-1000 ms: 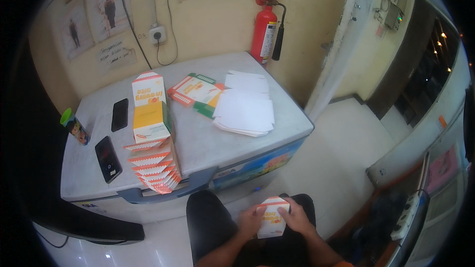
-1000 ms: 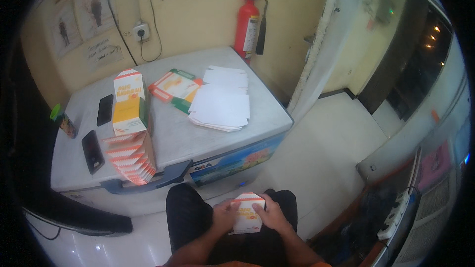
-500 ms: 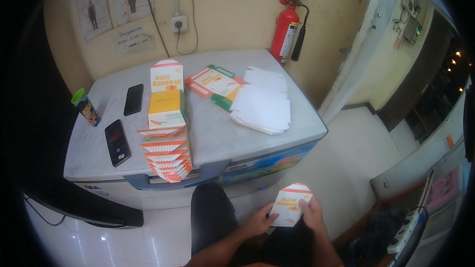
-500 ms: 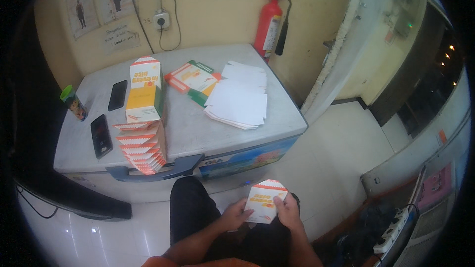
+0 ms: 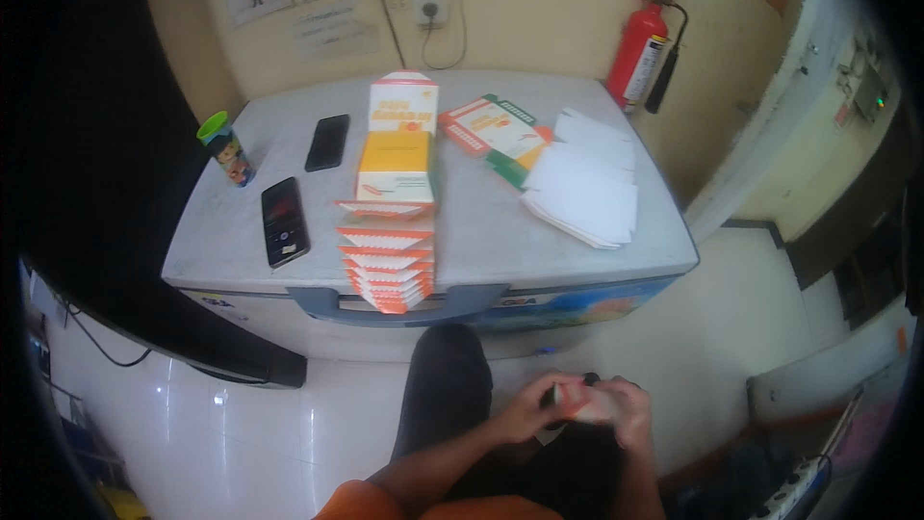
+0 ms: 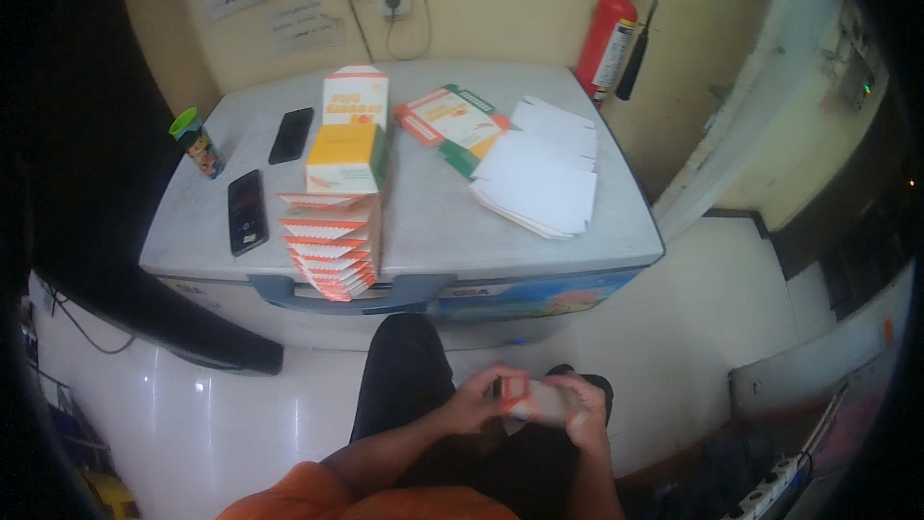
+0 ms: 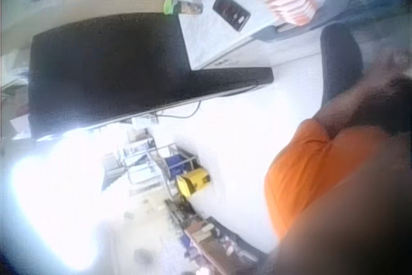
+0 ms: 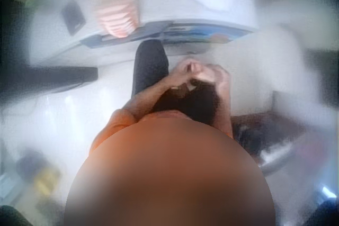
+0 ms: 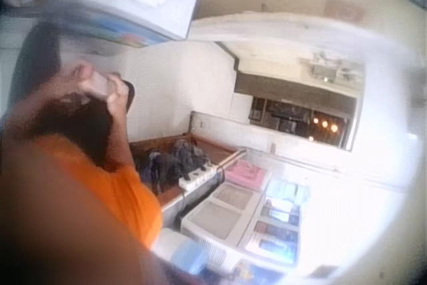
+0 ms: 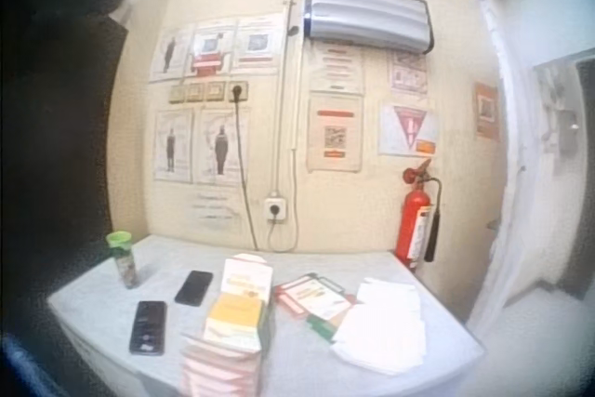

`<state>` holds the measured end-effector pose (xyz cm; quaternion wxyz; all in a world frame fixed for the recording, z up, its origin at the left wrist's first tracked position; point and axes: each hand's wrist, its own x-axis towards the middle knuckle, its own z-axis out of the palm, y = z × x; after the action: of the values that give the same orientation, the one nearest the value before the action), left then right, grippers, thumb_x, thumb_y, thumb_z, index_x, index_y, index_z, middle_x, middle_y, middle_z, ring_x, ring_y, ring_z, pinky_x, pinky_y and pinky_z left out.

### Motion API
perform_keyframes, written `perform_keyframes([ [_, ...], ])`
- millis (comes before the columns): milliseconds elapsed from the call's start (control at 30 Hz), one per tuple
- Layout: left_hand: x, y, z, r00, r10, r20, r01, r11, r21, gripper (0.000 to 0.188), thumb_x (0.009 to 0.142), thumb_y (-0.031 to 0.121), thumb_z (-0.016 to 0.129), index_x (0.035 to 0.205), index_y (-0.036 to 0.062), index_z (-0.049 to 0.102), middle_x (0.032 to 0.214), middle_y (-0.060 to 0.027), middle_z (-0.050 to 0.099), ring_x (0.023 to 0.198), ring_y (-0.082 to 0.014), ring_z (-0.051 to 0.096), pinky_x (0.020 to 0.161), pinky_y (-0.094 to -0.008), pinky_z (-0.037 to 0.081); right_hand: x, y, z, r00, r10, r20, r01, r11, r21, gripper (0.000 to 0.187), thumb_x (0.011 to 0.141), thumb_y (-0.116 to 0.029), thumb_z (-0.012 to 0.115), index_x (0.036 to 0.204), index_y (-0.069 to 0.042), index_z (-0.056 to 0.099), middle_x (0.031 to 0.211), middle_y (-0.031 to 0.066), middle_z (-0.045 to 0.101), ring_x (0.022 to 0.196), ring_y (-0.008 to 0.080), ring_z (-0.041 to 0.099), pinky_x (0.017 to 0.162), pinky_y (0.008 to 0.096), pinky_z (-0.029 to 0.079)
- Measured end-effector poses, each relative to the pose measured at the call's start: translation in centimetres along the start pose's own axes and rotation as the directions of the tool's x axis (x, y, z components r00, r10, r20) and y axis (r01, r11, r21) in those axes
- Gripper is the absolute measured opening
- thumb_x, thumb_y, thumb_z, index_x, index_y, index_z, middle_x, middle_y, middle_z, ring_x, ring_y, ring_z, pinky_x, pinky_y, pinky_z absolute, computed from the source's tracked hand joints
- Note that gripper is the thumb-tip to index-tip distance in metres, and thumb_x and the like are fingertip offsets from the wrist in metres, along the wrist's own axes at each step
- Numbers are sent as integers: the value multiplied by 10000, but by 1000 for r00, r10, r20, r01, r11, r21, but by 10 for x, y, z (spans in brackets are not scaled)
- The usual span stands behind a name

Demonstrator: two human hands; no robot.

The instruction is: The person assembles small cardboard boxes by folding flat pieces into shape and stacking them on a freezer. They handle each box one at a time, folding edges and tucking flaps to form the final box.

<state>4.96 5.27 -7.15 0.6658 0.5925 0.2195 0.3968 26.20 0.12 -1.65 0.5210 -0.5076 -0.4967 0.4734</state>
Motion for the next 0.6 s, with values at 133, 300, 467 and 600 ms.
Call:
perform_keyframes([
  [133,-11,13,-4,994,63,89,-81,973,217,588,898,84,721,1433,53,479,1444,-145,490,1315,-302,504,1120,-412,372,3,-3,13,984,130,-118,-114,984,133,487,810,-4,686,1285,45,595,1038,57,607,994,181,608,903,294,486],
  [300,-20,18,-30,997,82,-4,-82,997,8,602,882,105,739,1429,90,489,1389,-153,517,1243,-319,542,1063,-421,416,13,-2,22,961,-231,150,261,938,-228,634,728,-70,833,1308,-14,584,1235,133,533,1179,233,543,998,364,454],
  [467,-16,107,-70,990,138,41,-122,646,753,626,848,249,782,1410,136,529,1383,-162,509,1263,-341,513,1047,-451,404,25,8,25,964,-207,168,224,971,-87,528,729,-59,843,1213,-7,640,1229,157,553,1124,239,590,979,344,467],
  [600,0,201,-131,737,676,-18,-28,57,998,770,776,430,819,1429,156,517,1413,-167,488,1334,-352,451,1075,-524,327,31,14,22,975,-170,146,172,985,-2,458,736,-60,835,1152,2,653,1178,149,587,1098,230,603,952,341,479],
])
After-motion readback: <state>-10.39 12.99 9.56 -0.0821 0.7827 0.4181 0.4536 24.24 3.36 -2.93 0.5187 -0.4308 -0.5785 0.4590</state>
